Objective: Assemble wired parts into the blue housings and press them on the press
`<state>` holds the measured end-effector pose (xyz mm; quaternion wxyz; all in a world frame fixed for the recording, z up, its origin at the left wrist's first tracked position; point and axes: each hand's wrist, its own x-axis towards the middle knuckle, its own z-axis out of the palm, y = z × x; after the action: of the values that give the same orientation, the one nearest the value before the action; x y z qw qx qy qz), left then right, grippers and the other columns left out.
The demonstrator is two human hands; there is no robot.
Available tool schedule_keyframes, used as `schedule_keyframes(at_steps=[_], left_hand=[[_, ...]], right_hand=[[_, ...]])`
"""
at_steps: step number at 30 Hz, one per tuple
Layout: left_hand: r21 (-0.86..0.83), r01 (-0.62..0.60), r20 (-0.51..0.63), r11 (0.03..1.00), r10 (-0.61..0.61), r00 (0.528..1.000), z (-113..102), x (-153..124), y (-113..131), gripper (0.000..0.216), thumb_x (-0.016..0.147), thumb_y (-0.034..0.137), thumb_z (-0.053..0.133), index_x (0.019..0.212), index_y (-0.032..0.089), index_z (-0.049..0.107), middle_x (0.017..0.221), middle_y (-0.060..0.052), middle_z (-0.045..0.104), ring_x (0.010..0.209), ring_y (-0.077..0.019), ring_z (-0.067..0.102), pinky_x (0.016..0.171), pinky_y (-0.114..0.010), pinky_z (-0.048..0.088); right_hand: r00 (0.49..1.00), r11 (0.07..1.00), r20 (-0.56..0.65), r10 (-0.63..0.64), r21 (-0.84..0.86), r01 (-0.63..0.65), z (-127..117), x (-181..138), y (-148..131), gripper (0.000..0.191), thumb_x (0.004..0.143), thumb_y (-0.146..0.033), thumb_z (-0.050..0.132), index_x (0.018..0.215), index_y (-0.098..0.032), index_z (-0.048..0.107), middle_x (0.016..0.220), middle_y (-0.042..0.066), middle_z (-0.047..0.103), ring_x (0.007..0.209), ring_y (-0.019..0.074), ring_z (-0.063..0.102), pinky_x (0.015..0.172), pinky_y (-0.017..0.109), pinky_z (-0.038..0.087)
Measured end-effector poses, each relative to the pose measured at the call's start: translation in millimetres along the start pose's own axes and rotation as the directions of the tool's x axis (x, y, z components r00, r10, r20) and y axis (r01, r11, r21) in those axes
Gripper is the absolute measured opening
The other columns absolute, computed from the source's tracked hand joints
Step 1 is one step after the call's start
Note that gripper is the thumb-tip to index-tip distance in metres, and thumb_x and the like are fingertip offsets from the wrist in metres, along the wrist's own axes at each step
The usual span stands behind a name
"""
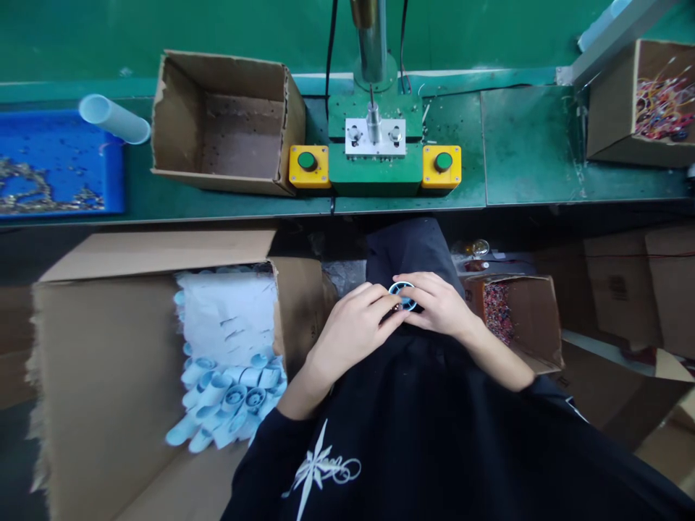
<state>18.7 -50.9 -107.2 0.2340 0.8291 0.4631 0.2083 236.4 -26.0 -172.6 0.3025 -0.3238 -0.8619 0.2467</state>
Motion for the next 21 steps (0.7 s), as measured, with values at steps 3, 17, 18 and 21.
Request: schedule_keyframes(at_steps=[3, 17, 18, 21], left_hand=[[-0.021, 0.025, -0.014, 0.999, -0.025, 1.0, 4, 0, -2, 0.015, 0.102, 0.027, 0.067, 0.108, 0.016, 0.075, 0.096, -0.006, 0.072, 0.087, -0.0214, 0.065, 0.083, -0.037, 0.056], [-0.117, 0.224, 0.039, 0.968, -0.221, 0.975, 32, 10, -15, 0.029, 0.104, 0.036, 0.057, 0.095, 0.024, 0.082, 0.09, -0.006, 0.057, 0.086, -0.0217, 0.057, 0.077, -0.035, 0.053], [-0.171, 0.232, 0.039, 0.957, -0.229, 0.973, 36, 9, -18, 0.036, 0.106, 0.04, 0.052, 0.093, 0.023, 0.082, 0.089, -0.006, 0.057, 0.085, -0.0218, 0.058, 0.077, -0.035, 0.054], [-0.32, 0.247, -0.068, 0.915, -0.283, 0.957, 56, 7, -29, 0.05, 0.101, 0.061, 0.053, 0.082, 0.023, 0.081, 0.083, -0.004, 0.054, 0.075, -0.0207, 0.06, 0.072, -0.035, 0.056]], right_hand=[[1.0, 1.0, -0.015, 0.005, 0.007, -0.005, 0, 1, -1, 0.035, 0.099, -0.042, 0.07, 0.125, -0.02, 0.064, 0.129, 0.016, 0.073, 0.121, 0.0276, 0.072, 0.1, 0.046, 0.062], [0.999, 0.996, 0.011, 0.051, -0.071, -0.05, 9, -1, -5, 0.049, 0.096, -0.037, 0.072, 0.138, -0.015, 0.056, 0.125, 0.015, 0.074, 0.117, 0.0246, 0.072, 0.1, 0.038, 0.059], [0.999, 0.994, 0.001, 0.052, -0.095, -0.052, 10, -1, -5, 0.052, 0.095, -0.041, 0.072, 0.137, -0.015, 0.057, 0.124, 0.015, 0.075, 0.115, 0.0239, 0.072, 0.099, 0.036, 0.059], [0.998, 0.982, -0.061, 0.03, -0.185, -0.04, 14, -2, -2, 0.057, 0.095, -0.049, 0.07, 0.139, -0.015, 0.055, 0.123, 0.011, 0.076, 0.112, 0.0221, 0.074, 0.095, 0.033, 0.058]])
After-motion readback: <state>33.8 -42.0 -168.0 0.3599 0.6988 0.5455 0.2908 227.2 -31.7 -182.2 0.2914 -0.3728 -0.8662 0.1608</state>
